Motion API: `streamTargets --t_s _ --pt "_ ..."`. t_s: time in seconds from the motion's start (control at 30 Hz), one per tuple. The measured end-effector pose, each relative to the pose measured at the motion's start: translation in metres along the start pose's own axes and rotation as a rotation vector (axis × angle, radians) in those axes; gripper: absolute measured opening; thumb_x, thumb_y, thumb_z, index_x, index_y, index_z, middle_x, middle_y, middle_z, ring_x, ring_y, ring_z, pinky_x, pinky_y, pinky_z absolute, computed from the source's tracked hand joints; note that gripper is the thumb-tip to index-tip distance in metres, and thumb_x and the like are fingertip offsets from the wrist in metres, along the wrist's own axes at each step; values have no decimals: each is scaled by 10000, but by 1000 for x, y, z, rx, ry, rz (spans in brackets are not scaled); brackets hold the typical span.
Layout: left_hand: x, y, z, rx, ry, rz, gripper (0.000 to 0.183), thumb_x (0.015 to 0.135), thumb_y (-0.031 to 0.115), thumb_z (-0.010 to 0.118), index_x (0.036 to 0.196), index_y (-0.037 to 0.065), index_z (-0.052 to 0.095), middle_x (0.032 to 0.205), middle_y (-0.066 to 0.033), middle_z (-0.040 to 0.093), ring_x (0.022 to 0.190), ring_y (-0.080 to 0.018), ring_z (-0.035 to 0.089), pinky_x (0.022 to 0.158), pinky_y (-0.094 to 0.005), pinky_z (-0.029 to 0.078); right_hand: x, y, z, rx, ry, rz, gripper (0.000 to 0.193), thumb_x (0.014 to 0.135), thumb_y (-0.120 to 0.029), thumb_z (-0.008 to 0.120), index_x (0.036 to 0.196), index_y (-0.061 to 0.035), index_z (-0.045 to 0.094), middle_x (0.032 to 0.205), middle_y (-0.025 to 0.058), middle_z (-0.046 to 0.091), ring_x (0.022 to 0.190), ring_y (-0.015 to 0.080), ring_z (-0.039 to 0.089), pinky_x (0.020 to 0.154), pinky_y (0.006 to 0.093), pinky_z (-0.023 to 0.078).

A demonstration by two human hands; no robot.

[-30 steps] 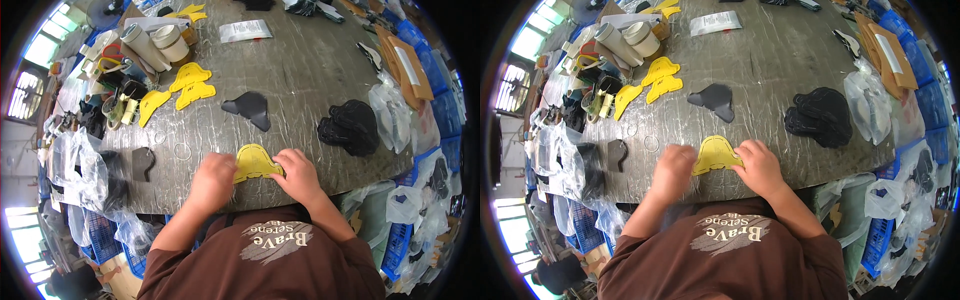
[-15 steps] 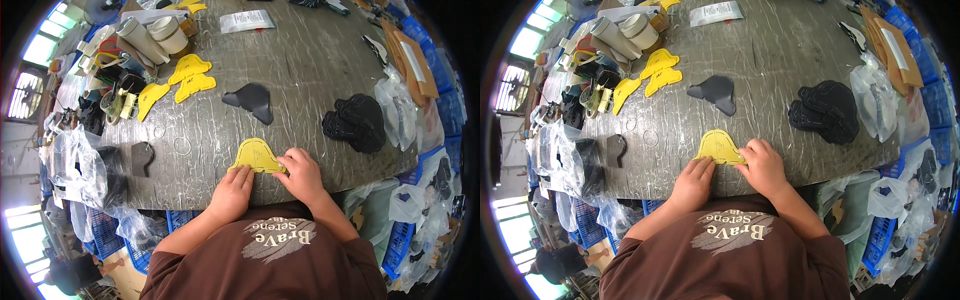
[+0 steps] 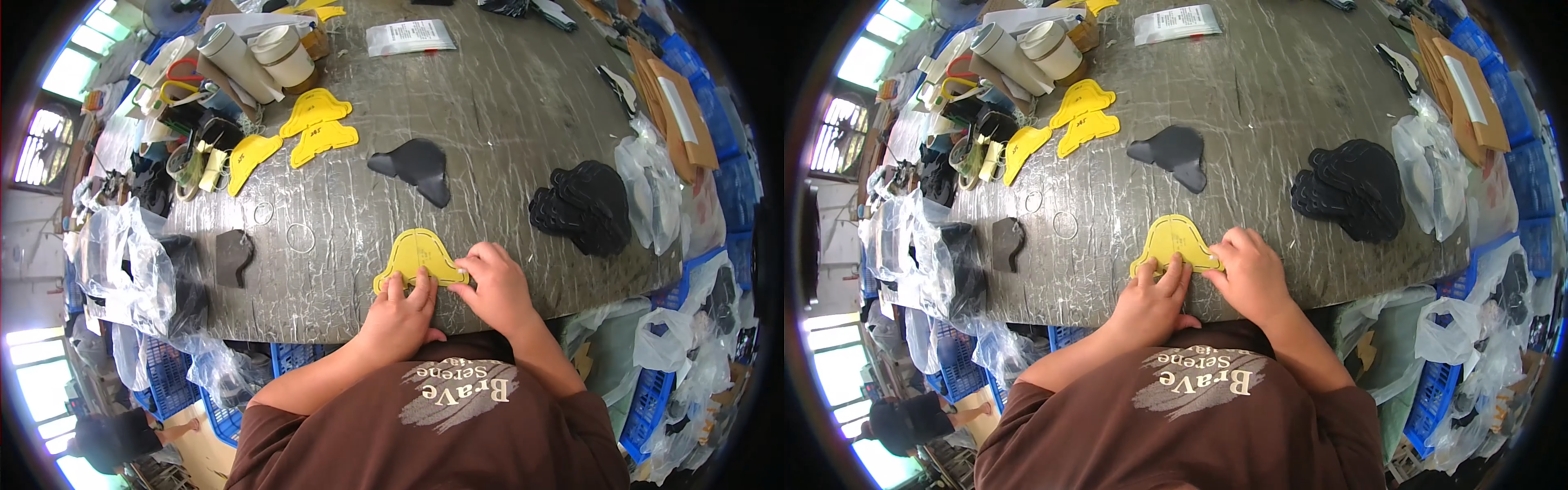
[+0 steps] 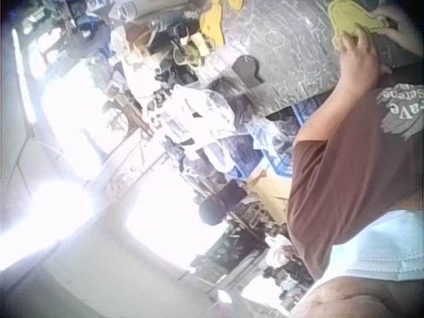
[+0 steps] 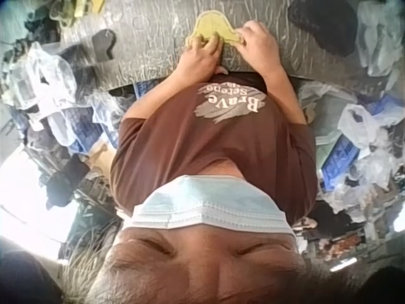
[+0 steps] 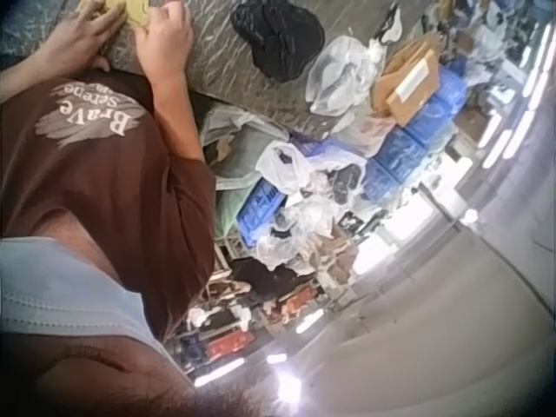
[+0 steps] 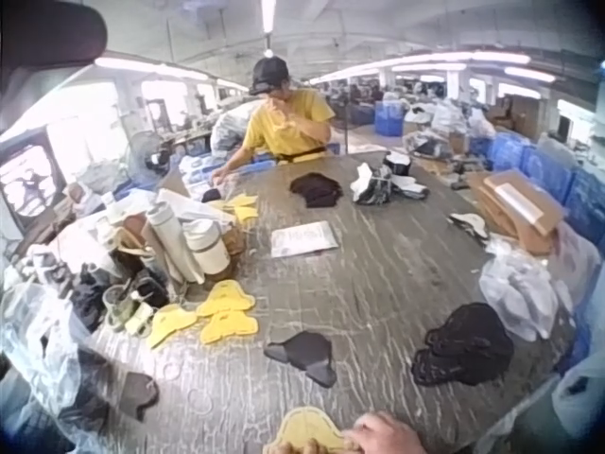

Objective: Trace outlines on shoe component pieces using a white marking pen.

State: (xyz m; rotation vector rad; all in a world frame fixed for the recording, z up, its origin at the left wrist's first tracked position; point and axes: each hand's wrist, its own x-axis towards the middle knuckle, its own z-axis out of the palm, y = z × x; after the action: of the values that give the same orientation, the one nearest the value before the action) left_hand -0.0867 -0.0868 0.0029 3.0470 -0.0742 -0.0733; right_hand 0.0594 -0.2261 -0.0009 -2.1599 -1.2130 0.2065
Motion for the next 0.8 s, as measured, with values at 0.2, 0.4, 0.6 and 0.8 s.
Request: streamTargets --t_s 0.2,0.4,0.6,0.8 --pt "1 -1 3 76 -7 14 827 718 611 638 1274 3 572 1329 -181 510 1045 -423 554 754 -412 578 35 -6 -7 167 259 -159 117 830 -93 668 828 -9 586 898 121 577 860 317 567 736 395 469" --pt "4 0 5 90 14 47 807 683 611 666 1221 12 610 1298 -185 523 1027 -433 560 730 -396 588 49 -20 17 760 15 107 97 939 -68 570 883 7 544 782 125 655 727 224 696 637 330 535" --pt "4 0 6 67 37 39 772 661 590 687 1161 5 636 1207 -186 554 969 -431 577 733 -394 586 60 -25 35 698 -122 84 67 894 -4 614 914 9 552 830 134 688 807 233 702 690 322 553" --pt "3 -1 8 73 85 48 737 656 577 696 1115 2 662 1145 -173 578 964 -432 574 718 -407 584 62 -25 37 603 -114 24 83 884 -49 622 902 -8 553 798 162 668 736 334 671 636 379 520"
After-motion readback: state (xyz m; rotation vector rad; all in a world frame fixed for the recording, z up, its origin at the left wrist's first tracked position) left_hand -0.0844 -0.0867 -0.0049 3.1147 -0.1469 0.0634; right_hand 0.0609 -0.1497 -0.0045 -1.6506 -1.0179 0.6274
